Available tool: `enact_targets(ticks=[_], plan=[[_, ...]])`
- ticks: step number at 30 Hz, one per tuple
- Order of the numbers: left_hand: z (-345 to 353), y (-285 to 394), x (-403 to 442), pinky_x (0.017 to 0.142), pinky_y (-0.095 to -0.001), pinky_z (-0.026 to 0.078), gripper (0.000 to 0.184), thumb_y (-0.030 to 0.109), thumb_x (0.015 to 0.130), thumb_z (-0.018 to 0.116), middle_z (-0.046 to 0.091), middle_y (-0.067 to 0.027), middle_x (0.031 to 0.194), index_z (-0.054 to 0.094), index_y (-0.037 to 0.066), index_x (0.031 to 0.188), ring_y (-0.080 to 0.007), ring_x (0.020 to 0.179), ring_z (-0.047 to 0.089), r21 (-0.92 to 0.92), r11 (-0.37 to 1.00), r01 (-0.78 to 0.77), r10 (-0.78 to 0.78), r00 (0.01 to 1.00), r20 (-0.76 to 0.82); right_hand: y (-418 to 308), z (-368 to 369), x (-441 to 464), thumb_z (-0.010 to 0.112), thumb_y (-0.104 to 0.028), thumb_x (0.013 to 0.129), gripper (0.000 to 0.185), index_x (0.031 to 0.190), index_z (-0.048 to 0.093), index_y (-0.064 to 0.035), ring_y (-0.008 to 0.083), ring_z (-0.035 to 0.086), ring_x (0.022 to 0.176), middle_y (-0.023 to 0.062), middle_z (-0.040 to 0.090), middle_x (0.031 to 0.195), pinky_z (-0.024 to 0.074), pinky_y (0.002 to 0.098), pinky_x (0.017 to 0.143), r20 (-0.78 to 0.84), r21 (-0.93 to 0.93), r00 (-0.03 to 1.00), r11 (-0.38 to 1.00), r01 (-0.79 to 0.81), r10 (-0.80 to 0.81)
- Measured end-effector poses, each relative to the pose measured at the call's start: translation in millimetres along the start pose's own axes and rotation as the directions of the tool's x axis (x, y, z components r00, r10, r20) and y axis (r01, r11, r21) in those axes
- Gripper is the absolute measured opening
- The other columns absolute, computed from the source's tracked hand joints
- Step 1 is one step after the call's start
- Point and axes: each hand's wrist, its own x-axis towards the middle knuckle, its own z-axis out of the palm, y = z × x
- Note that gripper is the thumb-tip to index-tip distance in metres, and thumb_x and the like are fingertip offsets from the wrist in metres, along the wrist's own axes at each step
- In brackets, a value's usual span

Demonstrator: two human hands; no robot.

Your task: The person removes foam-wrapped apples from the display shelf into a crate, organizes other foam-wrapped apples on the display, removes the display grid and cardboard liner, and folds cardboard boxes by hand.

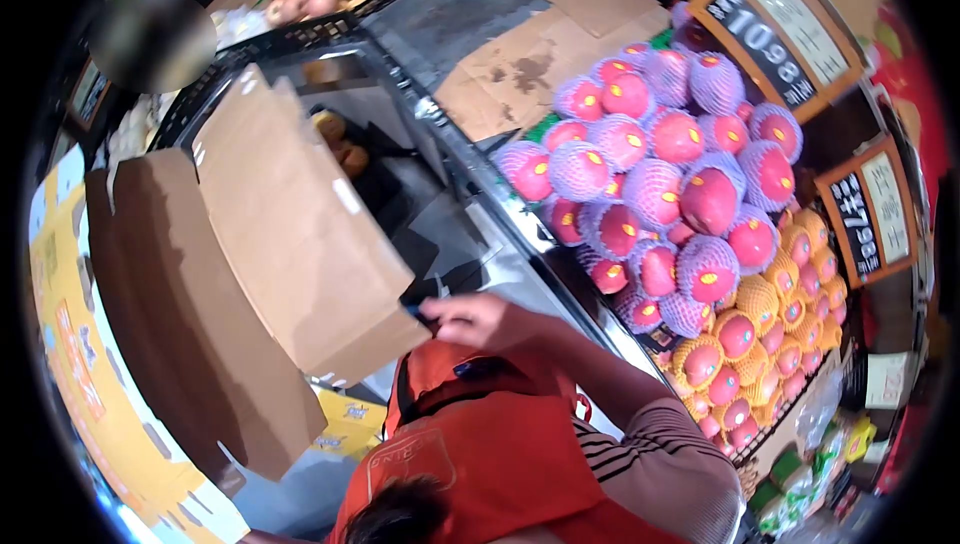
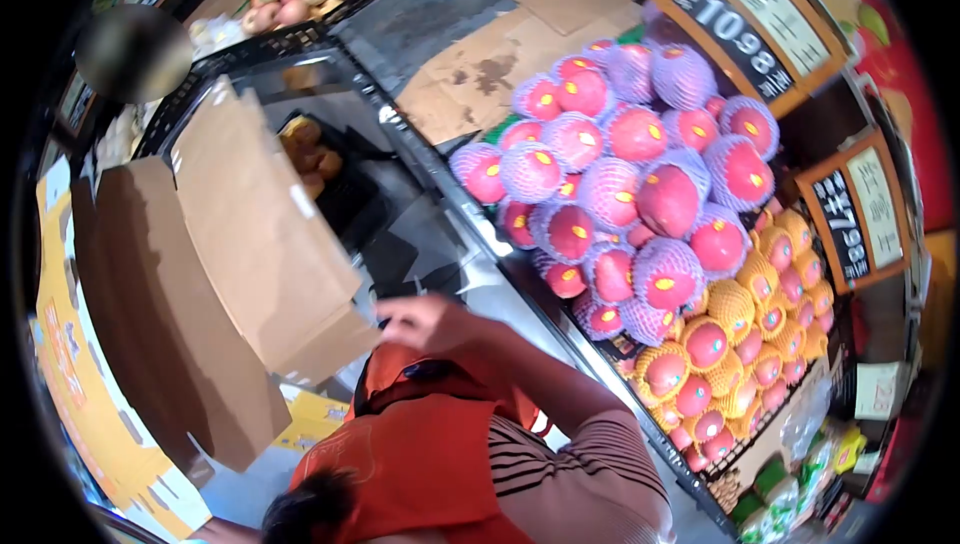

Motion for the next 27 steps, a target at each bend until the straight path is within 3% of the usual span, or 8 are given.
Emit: enact_targets(ticks=[4,8,14,17,18,20,23,27], plan=[[-34,67,6,0.101,-0.0438,0.036,0.039,0.018,0.093,0.039,0.048,-0.0202,0.125,0.043,-0.007,0.123,-0.0320,0.113,0.049,-0.013,0.991,-0.130,0.129,0.990,-0.061,-14,-50,-30,0.052,-0.018,0.091,0.034,0.119,0.052,0.0013,0.0205,0.052,0.108,0.0117,0.056,0.117,0.0400,0.0302,0.092,-0.587,-0.126,0.803,0.991,0.038,-0.105],[-74,136,-11,0.101,-0.0435,0.035,0.039,0.018,0.092,0.040,0.048,-0.0209,0.124,0.043,-0.008,0.122,-0.0322,0.113,0.049,-0.054,0.958,-0.283,0.271,0.949,-0.159,21,-49,-29,0.053,-0.012,0.090,0.030,0.115,0.052,0.0049,0.0179,0.052,0.103,0.0123,0.056,0.111,0.0405,0.0274,0.088,-0.749,0.167,0.651,0.986,0.004,0.124],[-111,203,-63,0.101,-0.0430,0.035,0.038,0.016,0.092,0.040,0.050,-0.0220,0.123,0.044,-0.009,0.120,-0.0325,0.112,0.050,-0.027,0.899,-0.438,0.413,0.864,-0.288,18,-50,-37,0.055,-0.016,0.086,0.041,0.122,0.047,0.0015,0.0210,0.050,0.110,0.0128,0.052,0.117,0.0370,0.0292,0.095,-0.362,-0.170,0.918,0.956,-0.238,0.164],[-116,209,-54,0.101,-0.0427,0.035,0.038,0.016,0.092,0.040,0.050,-0.0226,0.122,0.045,-0.010,0.119,-0.0326,0.112,0.050,0.062,0.894,-0.445,0.443,0.851,-0.281,32,-67,-44,0.056,-0.019,0.085,0.044,0.122,0.046,0.0023,0.0229,0.051,0.109,0.0147,0.050,0.122,0.0389,0.0292,0.092,-0.439,-0.281,0.874,0.893,-0.353,0.207],[-68,219,-87,0.100,-0.0404,0.036,0.032,0.015,0.092,0.044,0.057,-0.0177,0.115,0.051,-0.007,0.114,-0.0282,0.107,0.053,-0.349,0.875,-0.335,0.391,0.914,0.104,52,-78,-45,0.056,-0.021,0.084,0.044,0.121,0.047,0.0031,0.0237,0.052,0.107,0.0151,0.049,0.123,0.0406,0.0288,0.090,-0.543,-0.224,0.807,0.887,-0.404,0.231],[-37,215,-107,0.095,-0.0357,0.040,0.032,0.026,0.091,0.053,0.061,-0.0094,0.110,0.057,0.001,0.111,-0.0214,0.104,0.055,-0.256,0.827,-0.501,0.430,0.856,-0.287,19,-65,-37,0.058,-0.013,0.083,0.045,0.125,0.045,-0.0028,0.0250,0.051,0.111,0.0168,0.050,0.122,0.0358,0.0305,0.098,-0.462,-0.477,0.881,0.807,-0.348,0.106],[-30,198,-120,0.089,-0.0326,0.044,0.035,0.030,0.089,0.057,0.062,-0.0078,0.106,0.057,0.003,0.111,-0.0186,0.098,0.057,-0.183,0.871,-0.456,0.364,0.849,-0.384,-17,-52,-16,0.052,-0.035,0.090,0.053,0.127,0.041,0.0014,0.0222,0.051,0.098,0.0181,0.053,0.113,0.0422,0.0317,0.087,-0.138,-0.392,0.929,0.843,-0.369,0.343],[-30,165,-131,0.078,-0.0282,0.047,0.034,0.032,0.089,0.055,0.063,-0.0073,0.098,0.058,0.002,0.105,-0.0161,0.088,0.060,-0.095,0.929,-0.357,0.263,0.820,-0.508,35,-61,-8,0.053,-0.039,0.089,0.062,0.132,0.034,-0.0001,0.0207,0.052,0.095,0.0175,0.053,0.111,0.0440,0.0300,0.081,-0.158,-0.499,0.942,0.800,-0.335,0.296]])
